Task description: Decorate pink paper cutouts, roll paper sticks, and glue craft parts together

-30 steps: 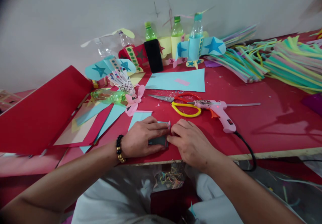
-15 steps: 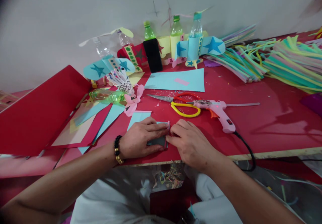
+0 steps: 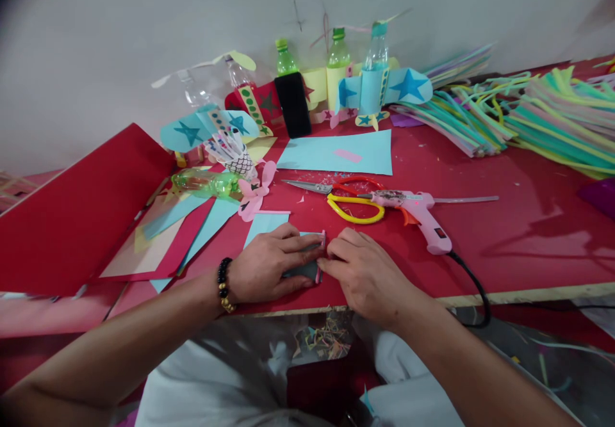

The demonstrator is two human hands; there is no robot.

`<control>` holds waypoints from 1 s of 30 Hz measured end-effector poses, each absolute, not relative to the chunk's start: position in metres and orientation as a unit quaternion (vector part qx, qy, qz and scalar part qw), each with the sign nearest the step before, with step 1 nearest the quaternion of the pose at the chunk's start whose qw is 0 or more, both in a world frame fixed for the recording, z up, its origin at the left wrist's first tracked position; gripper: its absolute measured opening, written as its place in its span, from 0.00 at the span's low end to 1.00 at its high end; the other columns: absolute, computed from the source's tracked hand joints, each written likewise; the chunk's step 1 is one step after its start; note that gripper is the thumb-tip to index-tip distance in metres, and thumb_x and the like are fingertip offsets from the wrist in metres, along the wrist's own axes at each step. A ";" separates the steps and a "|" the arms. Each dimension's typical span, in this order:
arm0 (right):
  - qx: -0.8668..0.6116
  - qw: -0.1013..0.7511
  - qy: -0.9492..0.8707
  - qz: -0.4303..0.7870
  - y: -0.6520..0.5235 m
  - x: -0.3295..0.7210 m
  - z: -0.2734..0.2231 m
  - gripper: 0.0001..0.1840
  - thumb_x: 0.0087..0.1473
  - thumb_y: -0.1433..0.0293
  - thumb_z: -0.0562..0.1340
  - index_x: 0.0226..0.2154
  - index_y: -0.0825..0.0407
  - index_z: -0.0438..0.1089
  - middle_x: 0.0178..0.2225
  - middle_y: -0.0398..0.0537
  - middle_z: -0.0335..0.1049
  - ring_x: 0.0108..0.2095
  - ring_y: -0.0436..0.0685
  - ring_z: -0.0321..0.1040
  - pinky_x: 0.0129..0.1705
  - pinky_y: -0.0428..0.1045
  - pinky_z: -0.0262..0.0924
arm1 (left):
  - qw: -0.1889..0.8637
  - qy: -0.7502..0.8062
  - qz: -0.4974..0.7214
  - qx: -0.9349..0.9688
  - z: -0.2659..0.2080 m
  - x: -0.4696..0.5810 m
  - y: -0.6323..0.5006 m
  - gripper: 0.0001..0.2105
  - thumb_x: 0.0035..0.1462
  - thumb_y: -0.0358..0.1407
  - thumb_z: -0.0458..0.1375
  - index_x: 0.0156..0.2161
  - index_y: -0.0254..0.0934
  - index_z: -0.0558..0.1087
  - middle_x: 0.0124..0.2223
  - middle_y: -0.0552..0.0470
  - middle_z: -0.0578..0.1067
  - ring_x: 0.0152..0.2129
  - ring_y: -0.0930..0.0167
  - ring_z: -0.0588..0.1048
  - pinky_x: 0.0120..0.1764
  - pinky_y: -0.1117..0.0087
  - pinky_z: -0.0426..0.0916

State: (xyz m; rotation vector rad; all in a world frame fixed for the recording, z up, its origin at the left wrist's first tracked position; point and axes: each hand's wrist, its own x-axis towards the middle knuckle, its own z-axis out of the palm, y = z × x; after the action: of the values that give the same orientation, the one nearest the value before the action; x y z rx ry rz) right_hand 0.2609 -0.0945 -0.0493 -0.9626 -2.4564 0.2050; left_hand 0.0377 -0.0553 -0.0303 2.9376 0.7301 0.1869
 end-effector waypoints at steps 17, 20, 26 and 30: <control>-0.318 0.222 -0.918 0.081 -0.099 0.263 -0.046 0.14 0.54 0.77 0.55 0.40 0.54 0.73 0.34 0.52 0.68 0.40 0.58 0.59 0.42 0.55 0.57 | 0.052 0.234 0.063 0.969 -0.028 0.039 -0.056 0.24 0.61 0.49 0.47 0.57 0.38 0.65 0.60 0.52 0.64 0.43 0.64 0.65 0.47 0.61 0.66; -0.316 0.221 -0.919 0.084 -0.098 0.264 -0.048 0.13 0.54 0.77 0.55 0.39 0.54 0.73 0.34 0.52 0.68 0.39 0.58 0.60 0.42 0.55 0.57 | 0.050 0.230 0.066 0.970 -0.028 0.039 -0.056 0.24 0.61 0.49 0.47 0.57 0.37 0.65 0.60 0.51 0.64 0.43 0.64 0.66 0.48 0.61 0.65; -0.317 0.248 -0.912 0.076 -0.098 0.263 -0.046 0.12 0.55 0.77 0.55 0.34 0.52 0.74 0.31 0.51 0.68 0.37 0.57 0.61 0.39 0.53 0.58 | 0.052 0.218 0.078 0.972 -0.029 0.039 -0.055 0.24 0.61 0.48 0.47 0.56 0.35 0.66 0.59 0.46 0.65 0.43 0.64 0.66 0.48 0.60 0.64; -0.317 0.247 -0.912 0.080 -0.099 0.263 -0.045 0.13 0.55 0.77 0.54 0.34 0.52 0.74 0.31 0.52 0.68 0.37 0.57 0.61 0.39 0.54 0.59 | 0.055 0.218 0.078 0.971 -0.029 0.039 -0.054 0.25 0.61 0.48 0.47 0.57 0.36 0.65 0.59 0.46 0.65 0.43 0.64 0.67 0.48 0.60 0.64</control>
State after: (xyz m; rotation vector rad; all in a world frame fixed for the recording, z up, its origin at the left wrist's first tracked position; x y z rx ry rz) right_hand 0.2629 -0.0986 -0.0450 -0.8652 -2.4866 0.2175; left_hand 0.0390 -0.0544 -0.0292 2.9488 0.6617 0.2358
